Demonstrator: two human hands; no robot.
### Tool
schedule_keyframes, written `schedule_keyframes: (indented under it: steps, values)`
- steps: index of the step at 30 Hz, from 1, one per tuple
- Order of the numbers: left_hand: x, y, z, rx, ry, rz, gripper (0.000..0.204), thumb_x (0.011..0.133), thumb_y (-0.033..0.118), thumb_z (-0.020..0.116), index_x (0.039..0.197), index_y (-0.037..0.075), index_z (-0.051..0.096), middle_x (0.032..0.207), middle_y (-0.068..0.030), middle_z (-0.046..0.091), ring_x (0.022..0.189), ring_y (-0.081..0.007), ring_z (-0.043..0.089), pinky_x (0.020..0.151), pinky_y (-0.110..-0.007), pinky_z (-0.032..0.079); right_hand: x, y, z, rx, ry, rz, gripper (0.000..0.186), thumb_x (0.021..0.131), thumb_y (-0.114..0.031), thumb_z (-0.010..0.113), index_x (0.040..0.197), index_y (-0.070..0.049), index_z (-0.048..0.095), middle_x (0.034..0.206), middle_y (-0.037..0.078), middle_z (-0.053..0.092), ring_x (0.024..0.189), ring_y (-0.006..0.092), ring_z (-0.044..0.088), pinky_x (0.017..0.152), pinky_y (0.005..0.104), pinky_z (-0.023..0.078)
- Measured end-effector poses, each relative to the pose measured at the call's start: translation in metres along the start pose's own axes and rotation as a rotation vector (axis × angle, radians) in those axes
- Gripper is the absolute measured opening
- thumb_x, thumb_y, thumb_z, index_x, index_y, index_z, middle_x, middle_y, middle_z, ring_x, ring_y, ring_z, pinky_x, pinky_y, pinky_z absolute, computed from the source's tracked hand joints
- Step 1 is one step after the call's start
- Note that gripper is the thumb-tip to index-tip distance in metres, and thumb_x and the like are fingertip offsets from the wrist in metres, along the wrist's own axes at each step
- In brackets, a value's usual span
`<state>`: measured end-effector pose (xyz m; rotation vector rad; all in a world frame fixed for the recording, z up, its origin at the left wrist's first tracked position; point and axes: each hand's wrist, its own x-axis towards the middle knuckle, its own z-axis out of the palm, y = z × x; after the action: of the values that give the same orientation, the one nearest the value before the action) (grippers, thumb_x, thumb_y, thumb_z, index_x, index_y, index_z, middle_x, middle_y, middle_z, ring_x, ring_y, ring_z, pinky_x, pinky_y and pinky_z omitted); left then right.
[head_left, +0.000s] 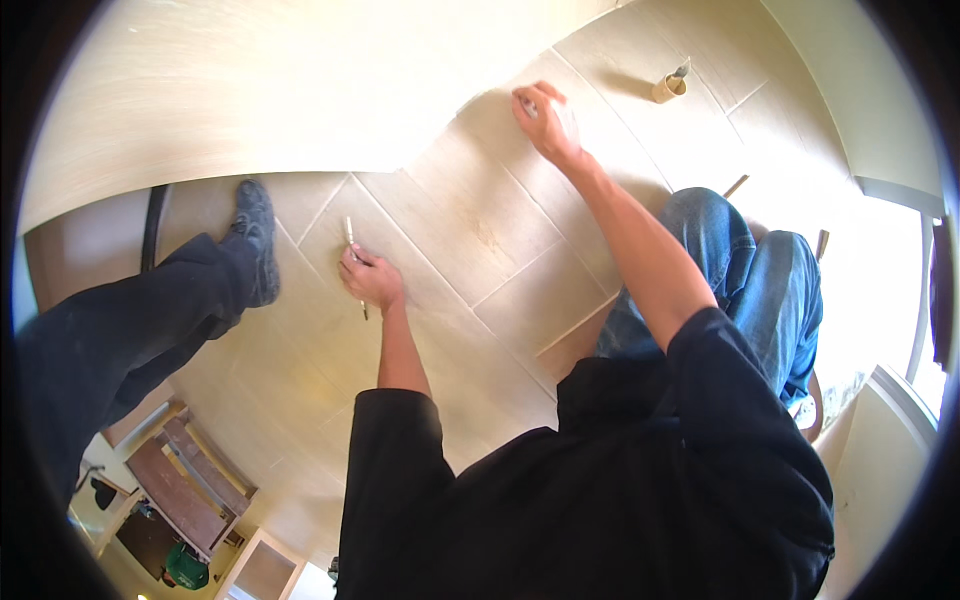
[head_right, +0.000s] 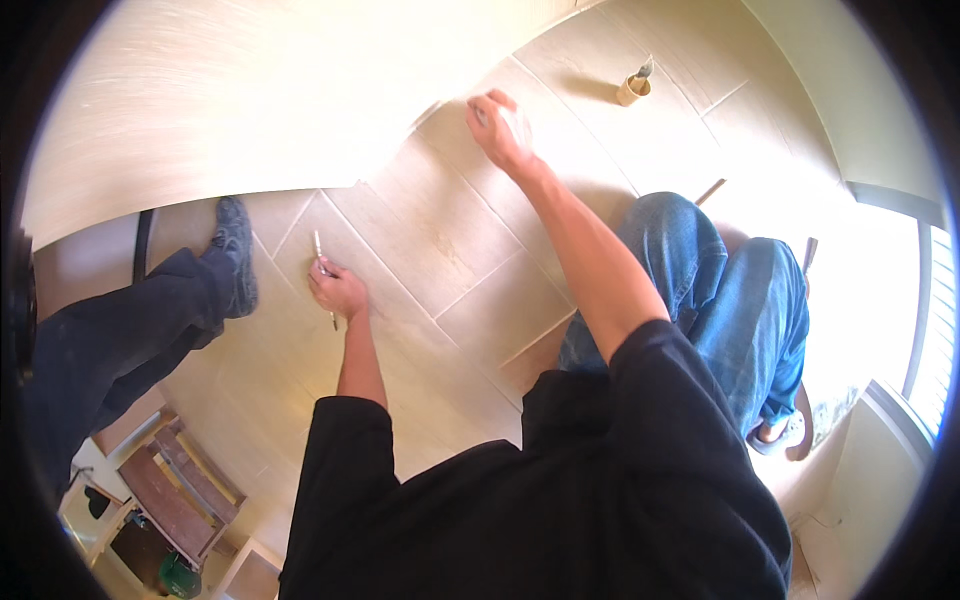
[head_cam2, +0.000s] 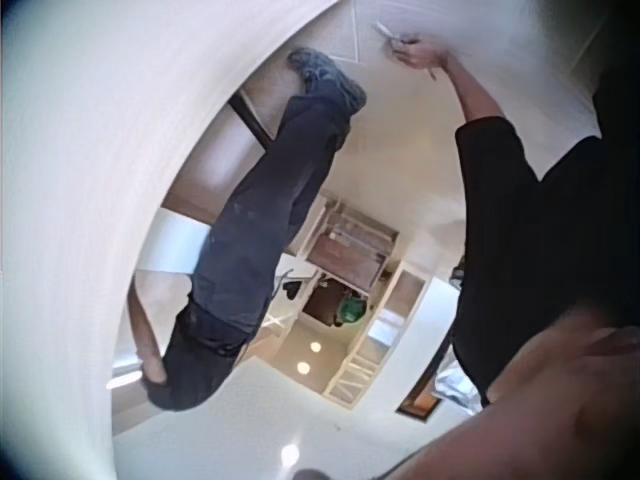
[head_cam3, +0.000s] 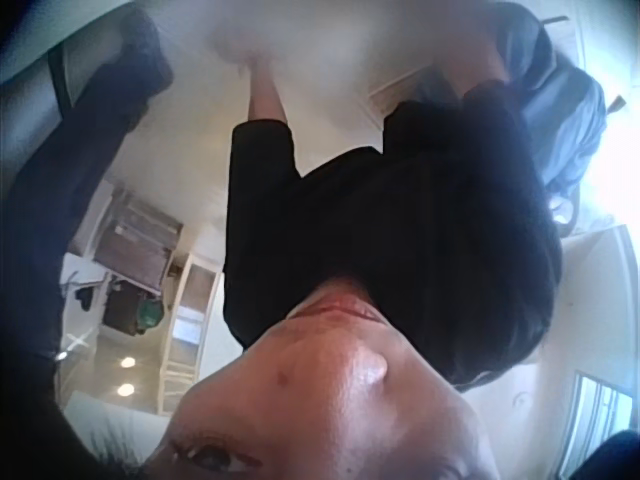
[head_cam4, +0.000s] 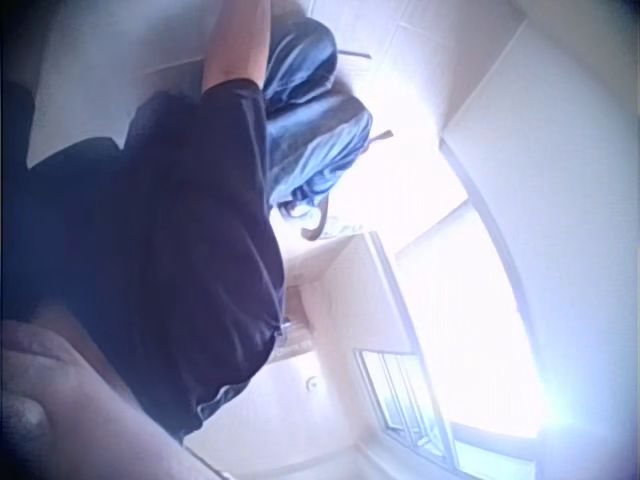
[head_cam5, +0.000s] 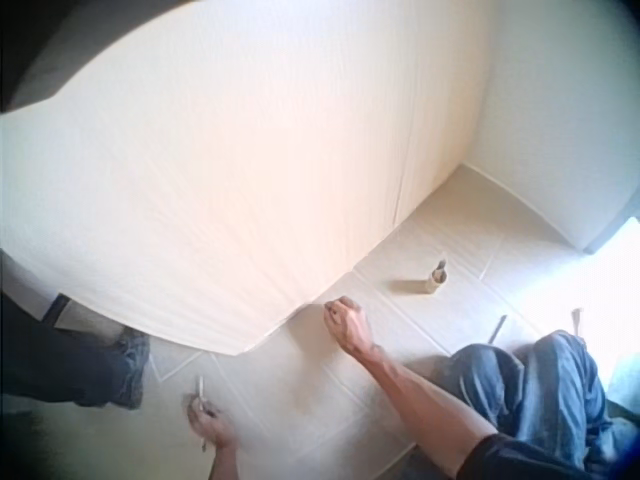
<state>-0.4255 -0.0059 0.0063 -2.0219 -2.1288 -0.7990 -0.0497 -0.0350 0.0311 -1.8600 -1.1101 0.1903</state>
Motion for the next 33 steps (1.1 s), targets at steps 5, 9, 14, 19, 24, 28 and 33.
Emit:
schedule_keyframes:
  steps: [5, 9, 14, 19, 24, 28, 33]
  values:
    - [-0.002, -0.002, -0.003, -0.005, -0.089, -0.094, 0.025, 0.105, 0.027, 0.053, 0.111, 0.005, 0.064, 0.105, -0.0134, 0.064, 0.094, -0.0371, 0.062, 0.082, -0.05, 0.046, 0.018, 0.013, 0.028, -0.072, 0.064, -0.043, 0.013, 0.088, -0.016, 0.072, 0.094, -0.005, 0.078, 0.096, 0.016, 0.072, 0.087, 0.0359, 0.07, 0.077, 0.045, 0.056]
    - [0.0, 0.0, -0.006, -0.013, -0.123, -0.118, 0.025, 0.105, 0.027, 0.053, 0.113, 0.006, 0.064, 0.107, -0.0136, 0.064, 0.095, -0.0366, 0.062, 0.082, -0.049, 0.046, 0.018, 0.013, 0.038, -0.098, 0.101, -0.031, 0.016, 0.089, -0.017, 0.072, 0.096, -0.005, 0.079, 0.096, 0.016, 0.073, 0.087, 0.0361, 0.07, 0.08, 0.0447, 0.056]
    - [0.001, 0.004, -0.008, -0.006, -0.107, -0.109, 0.026, 0.104, 0.027, 0.054, 0.114, 0.006, 0.064, 0.108, -0.0145, 0.065, 0.095, -0.0372, 0.062, 0.083, -0.05, 0.046, 0.02, 0.007, 0.037, -0.2, 0.064, 0.009, 0.022, 0.09, -0.019, 0.071, 0.1, -0.001, 0.078, 0.105, 0.016, 0.073, 0.086, 0.0323, 0.073, 0.081, 0.0408, 0.057]
    - [0.002, 0.005, -0.01, 0.002, -0.127, -0.117, 0.026, 0.104, 0.027, 0.054, 0.115, 0.006, 0.064, 0.109, -0.0143, 0.064, 0.095, -0.0373, 0.062, 0.083, -0.049, 0.046, 0.023, 0.002, 0.038, -0.231, 0.048, 0.026, 0.023, 0.089, -0.019, 0.071, 0.099, 0.0, 0.078, 0.107, 0.017, 0.073, 0.089, 0.0352, 0.072, 0.083, 0.0425, 0.057]
    - [0.002, 0.007, -0.012, -0.003, -0.156, -0.147, 0.029, 0.104, 0.029, 0.053, 0.116, 0.005, 0.064, 0.112, -0.0157, 0.065, 0.098, -0.0392, 0.063, 0.085, -0.051, 0.047, 0.024, 0.005, 0.042, -0.3, 0.018, 0.075, 0.025, 0.089, -0.022, 0.071, 0.101, -0.001, 0.078, 0.107, 0.016, 0.074, 0.091, 0.0346, 0.072, 0.084, 0.0437, 0.056]
    - [0.003, 0.007, -0.012, 0.012, -0.16, -0.153, 0.029, 0.104, 0.03, 0.053, 0.116, 0.006, 0.063, 0.113, -0.016, 0.065, 0.097, -0.0397, 0.063, 0.085, -0.051, 0.046, 0.027, 0.006, 0.051, -0.336, 0.077, 0.065, 0.018, 0.082, -0.02, 0.073, 0.091, -0.005, 0.077, 0.098, 0.016, 0.073, 0.088, 0.0358, 0.071, 0.079, 0.0459, 0.055]
    - [0.003, 0.005, -0.011, 0.018, -0.161, -0.152, 0.028, 0.104, 0.029, 0.053, 0.116, 0.006, 0.063, 0.113, -0.0158, 0.065, 0.096, -0.0399, 0.063, 0.085, -0.051, 0.046, 0.029, 0.007, 0.05, -0.351, 0.028, 0.135, 0.025, 0.087, -0.024, 0.072, 0.101, -0.003, 0.075, 0.103, 0.016, 0.073, 0.091, 0.0332, 0.071, 0.082, 0.0444, 0.056]
